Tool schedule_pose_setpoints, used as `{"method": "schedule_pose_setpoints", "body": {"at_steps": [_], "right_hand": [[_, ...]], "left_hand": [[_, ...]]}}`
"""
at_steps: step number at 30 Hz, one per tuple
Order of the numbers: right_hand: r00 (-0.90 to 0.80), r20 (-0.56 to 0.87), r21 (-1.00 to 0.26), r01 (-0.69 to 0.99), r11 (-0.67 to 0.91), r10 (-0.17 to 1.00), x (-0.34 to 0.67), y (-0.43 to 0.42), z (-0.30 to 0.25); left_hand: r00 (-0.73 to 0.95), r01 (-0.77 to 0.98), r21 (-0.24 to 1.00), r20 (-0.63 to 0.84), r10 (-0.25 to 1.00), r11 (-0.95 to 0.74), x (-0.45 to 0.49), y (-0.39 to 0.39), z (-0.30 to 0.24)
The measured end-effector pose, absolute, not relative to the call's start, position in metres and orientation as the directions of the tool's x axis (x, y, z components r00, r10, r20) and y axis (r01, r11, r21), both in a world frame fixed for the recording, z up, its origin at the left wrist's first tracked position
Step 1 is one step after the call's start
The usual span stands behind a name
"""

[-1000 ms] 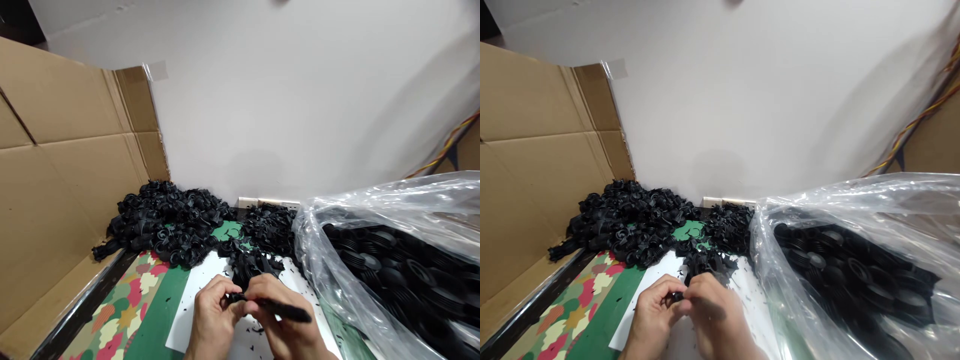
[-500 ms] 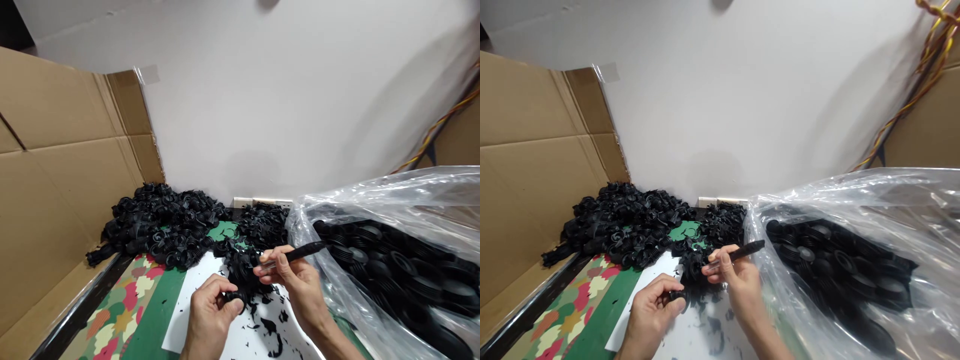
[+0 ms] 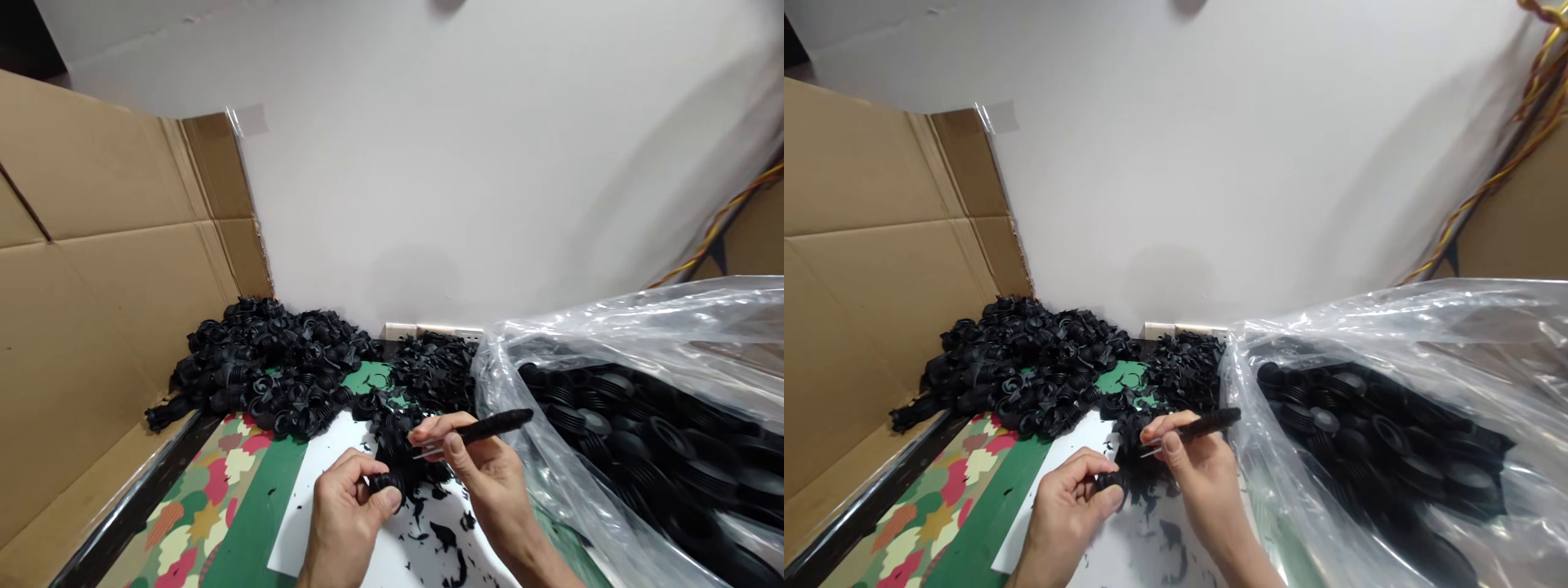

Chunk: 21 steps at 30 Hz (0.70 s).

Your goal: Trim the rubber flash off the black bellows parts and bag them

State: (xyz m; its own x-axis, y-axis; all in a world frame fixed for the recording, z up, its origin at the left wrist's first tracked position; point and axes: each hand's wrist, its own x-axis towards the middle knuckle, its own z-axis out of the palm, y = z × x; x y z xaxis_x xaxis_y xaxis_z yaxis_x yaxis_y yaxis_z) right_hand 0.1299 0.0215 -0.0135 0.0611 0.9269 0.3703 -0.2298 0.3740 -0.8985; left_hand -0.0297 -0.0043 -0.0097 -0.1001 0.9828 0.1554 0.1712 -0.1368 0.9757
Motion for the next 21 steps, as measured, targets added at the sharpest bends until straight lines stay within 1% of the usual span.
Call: {"method": "schedule_pose_setpoints", "body": {"at_steps": [3,7,10,15,21], "right_hand": [[0.053,0.372,-0.894,-0.247,0.373,0.927,0.130,0.021,-0.014],[-0.038,0.268,-0.923,-0.296,0.246,0.963,0.128,0.018,-0.013],[-0.096,0.236,-0.924,-0.329,0.193,0.967,0.125,0.014,-0.010],[-0.135,0.228,-0.931,-0.320,0.176,0.964,0.122,0.011,-0.009],[-0.125,0.247,-0.951,-0.219,0.216,0.961,0.121,0.011,-0.011]], "left_hand": [[-0.088,0.223,0.963,0.175,0.981,-0.152,-0.030,-0.005,-0.009],[-0.065,0.312,0.935,0.195,0.979,-0.166,-0.032,-0.006,-0.010],[-0.043,0.344,0.923,0.201,0.979,-0.174,-0.033,-0.007,-0.011],[-0.042,0.358,0.914,0.218,0.975,-0.189,-0.033,-0.007,-0.014],[-0.036,0.345,0.919,0.215,0.976,-0.190,-0.033,-0.007,-0.014]]}}
